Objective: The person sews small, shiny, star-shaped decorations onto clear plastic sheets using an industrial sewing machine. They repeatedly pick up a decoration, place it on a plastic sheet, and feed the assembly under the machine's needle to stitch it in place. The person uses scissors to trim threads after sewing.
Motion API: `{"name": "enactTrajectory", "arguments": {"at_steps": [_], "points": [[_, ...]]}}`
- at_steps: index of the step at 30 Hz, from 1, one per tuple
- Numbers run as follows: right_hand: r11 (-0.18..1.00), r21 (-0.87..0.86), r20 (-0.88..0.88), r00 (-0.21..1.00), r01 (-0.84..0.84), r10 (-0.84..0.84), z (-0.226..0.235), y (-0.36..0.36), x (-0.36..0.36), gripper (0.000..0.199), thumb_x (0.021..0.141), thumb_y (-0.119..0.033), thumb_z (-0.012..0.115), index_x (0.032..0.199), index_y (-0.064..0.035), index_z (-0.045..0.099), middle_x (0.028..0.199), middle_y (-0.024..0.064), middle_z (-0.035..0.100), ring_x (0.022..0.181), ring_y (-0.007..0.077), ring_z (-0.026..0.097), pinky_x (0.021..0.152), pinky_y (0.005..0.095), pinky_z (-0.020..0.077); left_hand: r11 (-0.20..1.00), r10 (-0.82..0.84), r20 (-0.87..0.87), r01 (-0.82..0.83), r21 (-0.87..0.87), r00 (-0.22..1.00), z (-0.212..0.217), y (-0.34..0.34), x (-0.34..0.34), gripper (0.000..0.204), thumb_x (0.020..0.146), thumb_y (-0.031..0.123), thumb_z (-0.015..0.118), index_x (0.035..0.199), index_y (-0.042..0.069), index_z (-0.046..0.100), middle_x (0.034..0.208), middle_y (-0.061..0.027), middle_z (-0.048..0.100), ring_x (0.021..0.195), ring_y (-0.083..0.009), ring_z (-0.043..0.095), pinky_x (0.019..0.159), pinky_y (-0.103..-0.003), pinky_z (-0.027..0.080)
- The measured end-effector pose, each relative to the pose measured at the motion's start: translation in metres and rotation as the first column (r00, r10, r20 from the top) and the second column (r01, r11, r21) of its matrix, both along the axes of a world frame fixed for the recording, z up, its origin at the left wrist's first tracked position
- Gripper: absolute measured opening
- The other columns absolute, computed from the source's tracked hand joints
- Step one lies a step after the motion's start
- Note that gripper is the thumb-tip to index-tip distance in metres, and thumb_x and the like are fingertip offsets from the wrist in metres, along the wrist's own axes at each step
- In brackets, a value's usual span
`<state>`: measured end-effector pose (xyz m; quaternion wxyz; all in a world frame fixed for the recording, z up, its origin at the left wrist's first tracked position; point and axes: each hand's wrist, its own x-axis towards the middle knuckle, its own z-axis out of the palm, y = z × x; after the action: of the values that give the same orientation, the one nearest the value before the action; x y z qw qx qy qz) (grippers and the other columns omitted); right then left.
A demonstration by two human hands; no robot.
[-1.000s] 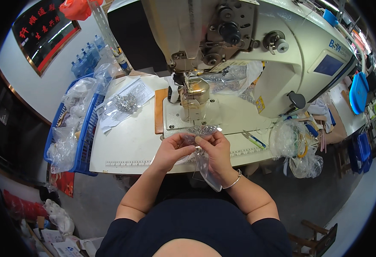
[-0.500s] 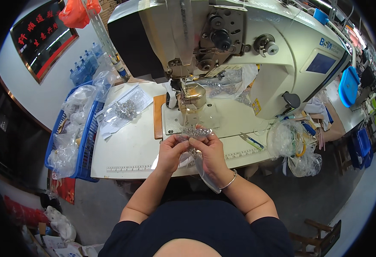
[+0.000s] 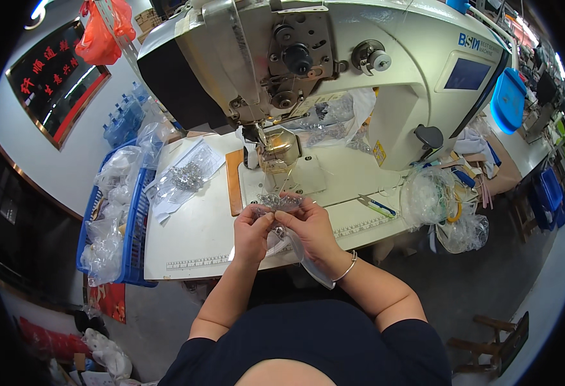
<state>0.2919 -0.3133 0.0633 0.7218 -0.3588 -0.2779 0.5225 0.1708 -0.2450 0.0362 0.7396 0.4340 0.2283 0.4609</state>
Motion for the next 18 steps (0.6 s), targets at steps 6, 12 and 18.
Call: {"name": "enactTrajectory", "arguments": {"at_steps": [6, 12, 18], "points": [[0.996, -0.009, -0.002, 0.996, -0.089, 0.089, -0.004, 0.001, 0.007, 0.041, 0.081, 0.003, 0.064, 0.12, -0.0008, 0.051, 0.103, 0.0097, 0.062, 0.094, 0.0147, 0.06, 0.085, 0.0268, 0.048, 1.0, 0.002, 0.017, -0.002, -0.008, 1.0, 0.002, -0.003, -0.003, 0.01, 0.082, -0.005, 0.054, 0.09, -0.001, 0.054, 0.088, -0.0099, 0.06, 0.077, -0.016, 0.06, 0.074, -0.029, 0.052], [0.912, 0.121, 0.086, 0.911, 0.393, -0.404, -0.006, 0.004, 0.066, 0.064, 0.079, -0.018, 0.07, 0.13, 0.0025, 0.038, 0.126, 0.012, 0.047, 0.114, 0.019, 0.048, 0.095, 0.0343, 0.0402, 0.995, -0.066, -0.087, 0.073, 0.075, 0.994, 0.016, 0.006, -0.017, 0.012, 0.078, -0.004, 0.058, 0.089, -0.001, 0.056, 0.084, -0.0086, 0.061, 0.073, -0.0142, 0.06, 0.071, -0.028, 0.051], [0.965, 0.261, 0.959, 0.106, 0.033, -0.263, 0.053, -0.002, 0.076, 0.041, 0.071, -0.025, 0.076, 0.104, -0.0048, 0.063, 0.104, 0.0116, 0.061, 0.109, 0.0293, 0.052, 0.095, 0.0387, 0.038, 0.976, -0.142, -0.264, 0.179, 0.123, 0.954, 0.046, 0.007, -0.025, 0.014, 0.075, -0.001, 0.064, 0.087, 0.0, 0.059, 0.08, -0.0049, 0.062, 0.073, -0.0103, 0.059, 0.069, -0.024, 0.048]]}}
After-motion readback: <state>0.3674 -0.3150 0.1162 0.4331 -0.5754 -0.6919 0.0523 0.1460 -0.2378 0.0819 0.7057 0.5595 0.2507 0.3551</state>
